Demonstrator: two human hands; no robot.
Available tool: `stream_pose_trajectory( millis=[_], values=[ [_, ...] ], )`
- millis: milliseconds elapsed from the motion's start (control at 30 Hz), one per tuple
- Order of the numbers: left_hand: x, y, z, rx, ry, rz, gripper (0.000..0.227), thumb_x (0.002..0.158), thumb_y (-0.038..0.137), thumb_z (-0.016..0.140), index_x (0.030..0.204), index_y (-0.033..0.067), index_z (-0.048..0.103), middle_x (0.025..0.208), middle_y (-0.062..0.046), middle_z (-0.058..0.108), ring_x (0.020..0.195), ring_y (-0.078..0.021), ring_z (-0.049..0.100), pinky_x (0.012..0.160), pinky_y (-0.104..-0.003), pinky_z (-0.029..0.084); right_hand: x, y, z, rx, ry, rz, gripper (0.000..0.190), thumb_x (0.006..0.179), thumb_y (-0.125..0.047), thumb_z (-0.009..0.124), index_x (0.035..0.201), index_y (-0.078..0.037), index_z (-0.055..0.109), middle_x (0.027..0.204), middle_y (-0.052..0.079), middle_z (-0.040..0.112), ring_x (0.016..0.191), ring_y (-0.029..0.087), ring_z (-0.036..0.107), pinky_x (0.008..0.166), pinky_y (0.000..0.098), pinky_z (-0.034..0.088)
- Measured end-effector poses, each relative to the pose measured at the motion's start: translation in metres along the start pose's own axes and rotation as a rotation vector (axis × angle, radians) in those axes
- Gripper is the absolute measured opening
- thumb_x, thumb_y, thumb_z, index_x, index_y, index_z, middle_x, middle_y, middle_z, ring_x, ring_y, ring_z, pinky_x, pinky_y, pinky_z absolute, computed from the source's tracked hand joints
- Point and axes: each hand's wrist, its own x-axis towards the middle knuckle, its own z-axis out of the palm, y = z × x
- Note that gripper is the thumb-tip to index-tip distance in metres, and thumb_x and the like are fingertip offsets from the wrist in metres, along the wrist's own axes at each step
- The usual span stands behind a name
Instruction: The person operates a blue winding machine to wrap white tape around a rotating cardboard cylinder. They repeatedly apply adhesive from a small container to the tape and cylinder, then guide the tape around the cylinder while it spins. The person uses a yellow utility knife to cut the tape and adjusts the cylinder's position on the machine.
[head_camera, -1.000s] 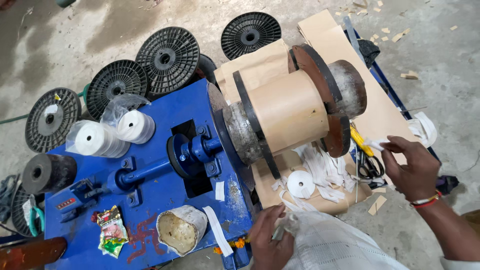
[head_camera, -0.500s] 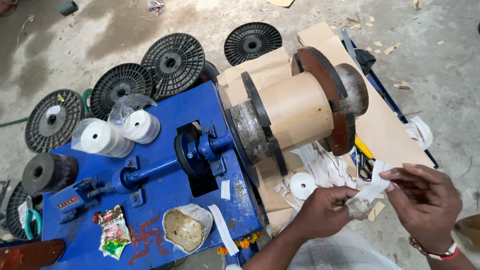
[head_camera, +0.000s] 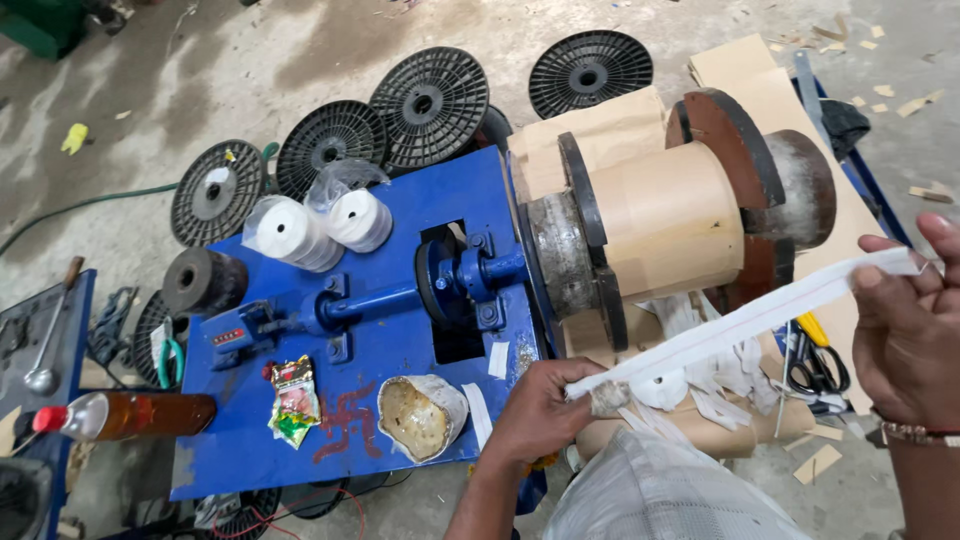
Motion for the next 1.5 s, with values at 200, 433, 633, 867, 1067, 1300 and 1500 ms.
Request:
stream_pose_trajectory(
  millis=[200,433,633,867,1067,1300,1500],
  values=[
    [0.025,0.011,0.035,-0.308,0.509,0.353,0.021,0.093,0.001,0.074,0.113,-0.0013,0.076,0.095,-0.004,0.07,0.08,-0.0078,0.063,0.07,-0.025,0.053,0.049,0.024,0.0,0.237,-0.069,0.056,0.068,0.098,0.013,0.072,0.153,-0.008,0.039,0.109,0.014,0.07,0.1,0.019,0.074,0.105,0.0333,0.063],
    [0.071,0.006,0.062,-0.811,0.754,0.219,0.022,0.101,0.01,0.068,0.118,-0.0037,0.068,0.087,-0.011,0.073,0.07,-0.0147,0.069,0.061,-0.027,0.055,0.066,0.053,0.0,-0.094,-0.027,-0.096,0.052,0.105,0.015,0.072,0.143,-0.001,0.041,0.107,0.017,0.069,0.095,0.022,0.073,0.089,0.0337,0.063],
    [0.086,0.014,0.063,-0.98,0.75,0.178,0.03,0.101,0.017,0.058,0.127,0.0051,0.066,0.081,-0.008,0.073,0.066,-0.013,0.069,0.06,-0.025,0.057,0.075,0.074,-0.012,-0.183,-0.009,-0.204,0.045,0.108,0.017,0.072,0.136,-0.002,0.042,0.111,0.019,0.069,0.098,0.023,0.072,0.09,0.0358,0.064],
    [0.094,0.021,0.064,-0.876,0.865,0.213,0.03,0.101,0.014,0.061,0.127,0.003,0.068,0.095,-0.007,0.079,0.061,-0.0057,0.057,0.054,-0.02,0.045,0.076,0.076,-0.012,-0.296,0.08,-0.231,0.048,0.101,0.014,0.075,0.132,-0.002,0.042,0.109,0.015,0.069,0.102,0.019,0.074,0.092,0.0303,0.063],
    [0.095,0.028,0.069,-0.835,0.907,0.185,0.033,0.101,0.017,0.06,0.129,0.001,0.068,0.106,-0.004,0.079,0.078,-0.0045,0.058,0.071,-0.021,0.047,0.076,0.073,-0.008,-0.282,0.04,-0.27,0.047,0.106,0.016,0.076,0.136,-0.001,0.045,0.11,0.015,0.066,0.102,0.019,0.072,0.092,0.0311,0.063],
    [0.066,0.026,0.086,-0.72,0.821,0.39,0.038,0.104,0.015,0.054,0.133,-0.0077,0.061,0.116,-0.019,0.075,0.092,-0.0133,0.064,0.083,-0.027,0.051,0.058,0.028,-0.01,-0.076,0.076,-0.23,0.044,0.098,0.014,0.072,0.132,-0.001,0.049,0.106,0.012,0.069,0.097,0.015,0.072,0.089,0.0262,0.06],
    [0.043,-0.006,0.1,-0.652,0.596,0.183,0.041,0.103,0.015,0.051,0.132,-0.0122,0.061,0.123,-0.027,0.073,0.1,-0.0197,0.067,0.086,-0.032,0.052,0.026,-0.011,-0.081,-0.139,-0.002,-0.129,0.035,0.106,0.017,0.067,0.13,0.001,0.048,0.107,0.017,0.07,0.099,0.019,0.072,0.095,0.0317,0.061]
  ],
)
